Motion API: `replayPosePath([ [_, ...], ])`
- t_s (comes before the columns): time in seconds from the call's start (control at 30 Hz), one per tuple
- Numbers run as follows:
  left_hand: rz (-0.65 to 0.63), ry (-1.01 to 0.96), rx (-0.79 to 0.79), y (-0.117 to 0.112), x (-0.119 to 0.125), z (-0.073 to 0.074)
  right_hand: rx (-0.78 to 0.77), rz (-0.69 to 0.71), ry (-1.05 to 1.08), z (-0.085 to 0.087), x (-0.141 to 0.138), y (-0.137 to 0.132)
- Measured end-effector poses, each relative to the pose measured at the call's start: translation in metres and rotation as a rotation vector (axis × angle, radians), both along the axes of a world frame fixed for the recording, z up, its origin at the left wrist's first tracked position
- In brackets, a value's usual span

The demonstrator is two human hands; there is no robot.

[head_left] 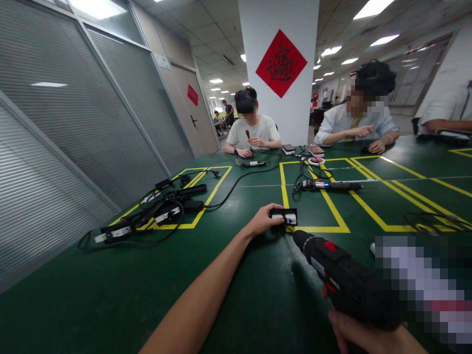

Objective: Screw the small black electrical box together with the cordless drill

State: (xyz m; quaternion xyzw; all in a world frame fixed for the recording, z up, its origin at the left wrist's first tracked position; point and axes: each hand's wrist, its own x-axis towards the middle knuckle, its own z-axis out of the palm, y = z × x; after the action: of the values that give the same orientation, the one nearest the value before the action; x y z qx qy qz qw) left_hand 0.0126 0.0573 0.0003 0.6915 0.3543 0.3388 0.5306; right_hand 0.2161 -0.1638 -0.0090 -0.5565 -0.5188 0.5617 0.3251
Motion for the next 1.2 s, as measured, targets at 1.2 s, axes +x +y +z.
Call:
replayPosePath([
  [1.2,-0.043,0.037,0.033,0.000,-0.001,0.001,0.049,0.104,0.086,0.018,-0.005,-0.001],
])
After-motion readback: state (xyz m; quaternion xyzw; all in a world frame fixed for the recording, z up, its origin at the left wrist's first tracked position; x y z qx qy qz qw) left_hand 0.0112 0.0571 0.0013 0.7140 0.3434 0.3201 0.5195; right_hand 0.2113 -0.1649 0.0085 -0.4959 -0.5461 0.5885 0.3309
